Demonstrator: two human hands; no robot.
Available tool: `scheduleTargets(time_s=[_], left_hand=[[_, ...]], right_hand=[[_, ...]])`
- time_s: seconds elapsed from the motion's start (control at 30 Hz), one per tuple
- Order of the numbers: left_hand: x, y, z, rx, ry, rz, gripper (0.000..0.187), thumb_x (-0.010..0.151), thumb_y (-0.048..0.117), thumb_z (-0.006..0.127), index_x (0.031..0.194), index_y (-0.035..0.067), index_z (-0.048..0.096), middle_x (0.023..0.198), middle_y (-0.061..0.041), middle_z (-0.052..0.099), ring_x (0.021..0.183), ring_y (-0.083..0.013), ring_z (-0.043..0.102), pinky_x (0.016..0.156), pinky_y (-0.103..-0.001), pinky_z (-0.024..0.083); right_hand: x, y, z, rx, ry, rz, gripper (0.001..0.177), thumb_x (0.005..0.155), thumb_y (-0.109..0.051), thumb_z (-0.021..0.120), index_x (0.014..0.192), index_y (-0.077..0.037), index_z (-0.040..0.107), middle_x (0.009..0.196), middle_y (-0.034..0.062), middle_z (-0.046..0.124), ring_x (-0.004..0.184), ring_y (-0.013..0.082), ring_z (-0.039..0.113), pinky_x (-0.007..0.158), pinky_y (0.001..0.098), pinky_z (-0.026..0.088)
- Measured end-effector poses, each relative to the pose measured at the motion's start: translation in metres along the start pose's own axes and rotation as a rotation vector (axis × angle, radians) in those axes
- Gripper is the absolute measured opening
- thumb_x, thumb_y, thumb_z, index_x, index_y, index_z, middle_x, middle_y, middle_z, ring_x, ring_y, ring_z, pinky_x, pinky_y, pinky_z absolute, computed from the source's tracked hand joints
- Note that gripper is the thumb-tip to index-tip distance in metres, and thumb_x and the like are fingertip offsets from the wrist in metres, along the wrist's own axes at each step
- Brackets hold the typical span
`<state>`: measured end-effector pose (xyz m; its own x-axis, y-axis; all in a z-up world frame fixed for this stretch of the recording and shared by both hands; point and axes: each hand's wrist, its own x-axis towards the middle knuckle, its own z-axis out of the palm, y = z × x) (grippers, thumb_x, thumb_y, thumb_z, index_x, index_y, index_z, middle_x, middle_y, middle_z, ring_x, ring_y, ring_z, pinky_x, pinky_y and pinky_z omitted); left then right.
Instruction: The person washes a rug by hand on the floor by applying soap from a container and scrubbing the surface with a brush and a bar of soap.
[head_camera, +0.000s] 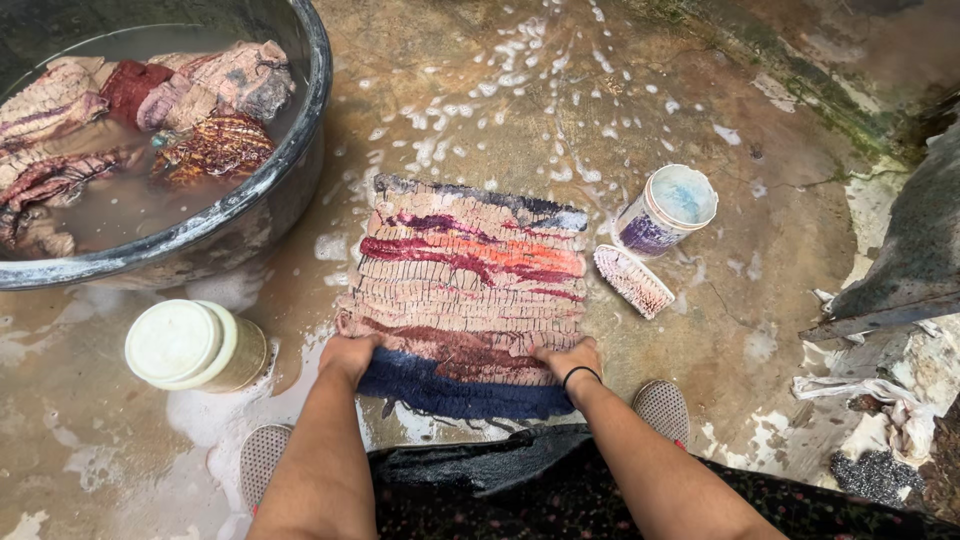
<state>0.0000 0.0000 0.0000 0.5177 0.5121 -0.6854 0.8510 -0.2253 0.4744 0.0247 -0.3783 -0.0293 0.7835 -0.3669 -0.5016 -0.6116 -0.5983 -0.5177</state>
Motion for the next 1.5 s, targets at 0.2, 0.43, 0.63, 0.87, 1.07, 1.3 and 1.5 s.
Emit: scheduleTargets(time_s=[0.2,0.43,0.63,0.87,1.07,1.3,1.5], left_hand=[[0.047,-0.014,0.019,-0.210,-0.115,0.053,0.053,0.079,0.027,0.077,0.115,-0.011,0.071,0.115,-0.024,0.079,0.100,-0.0334,0.079,0.085,-0.042,0.060],[0.034,0.040,-0.013,0.235,0.004,0.331,0.056,0.080,0.034,0.082,0.117,-0.008,0.072,0.120,-0.024,0.072,0.108,-0.0317,0.070,0.093,-0.039,0.054],[-0.027,0.124,-0.069,-0.262,-0.173,0.427,0.076,0.083,0.015,0.074,0.148,0.003,0.035,0.107,-0.018,0.074,0.077,-0.0235,0.070,0.063,-0.040,0.058],[-0.110,0.173,-0.164,-0.301,-0.604,0.365,0.036,0.088,0.027,0.069,0.121,0.014,0.065,0.080,-0.005,0.072,0.051,-0.0100,0.059,0.038,-0.022,0.044],[-0.142,0.168,-0.205,-0.448,-0.888,0.175,0.022,0.095,0.018,0.067,0.104,-0.001,0.071,0.075,-0.011,0.072,0.053,-0.0127,0.068,0.042,-0.016,0.052],[-0.034,0.133,-0.149,-0.685,-0.876,-0.101,0.028,0.099,0.024,0.059,0.093,0.002,0.074,0.076,-0.007,0.075,0.054,-0.0120,0.067,0.045,-0.023,0.056],[0.040,0.165,-0.093,-0.911,-0.653,-0.053,0.032,0.104,0.022,0.043,0.100,0.010,0.072,0.081,-0.005,0.076,0.061,-0.0135,0.069,0.050,-0.023,0.057]], right_hand=[[-0.017,-0.021,-0.011,0.610,-0.404,0.426,0.062,0.072,-0.013,0.084,0.125,0.005,0.057,0.110,0.0252,0.070,0.086,0.0411,0.075,0.079,0.0518,0.066],[0.029,-0.072,-0.035,0.507,-0.651,0.219,0.042,0.082,-0.013,0.075,0.117,0.005,0.060,0.090,0.0199,0.072,0.066,0.0303,0.074,0.060,0.0390,0.062],[0.032,-0.152,-0.135,0.525,-0.506,-0.015,0.050,0.077,-0.012,0.072,0.125,-0.005,0.059,0.095,0.0171,0.074,0.070,0.0276,0.073,0.061,0.0418,0.061],[-0.014,-0.207,-0.260,0.333,-0.567,-0.137,0.025,0.087,-0.018,0.072,0.110,-0.009,0.071,0.094,0.0084,0.077,0.077,0.0220,0.071,0.066,0.0374,0.060],[-0.015,-0.214,-0.306,0.045,-0.624,-0.177,0.019,0.087,-0.019,0.069,0.095,-0.006,0.079,0.082,0.0020,0.079,0.064,0.0111,0.069,0.059,0.0297,0.055],[0.084,-0.154,-0.221,0.187,-0.530,0.051,0.024,0.084,-0.038,0.072,0.074,-0.017,0.065,0.061,-0.0013,0.064,0.043,0.0123,0.055,0.039,0.0279,0.045],[0.190,-0.151,-0.157,0.549,-0.513,0.212,0.016,0.087,-0.029,0.072,0.079,-0.017,0.065,0.069,-0.0003,0.069,0.054,0.0143,0.066,0.049,0.0298,0.055]])
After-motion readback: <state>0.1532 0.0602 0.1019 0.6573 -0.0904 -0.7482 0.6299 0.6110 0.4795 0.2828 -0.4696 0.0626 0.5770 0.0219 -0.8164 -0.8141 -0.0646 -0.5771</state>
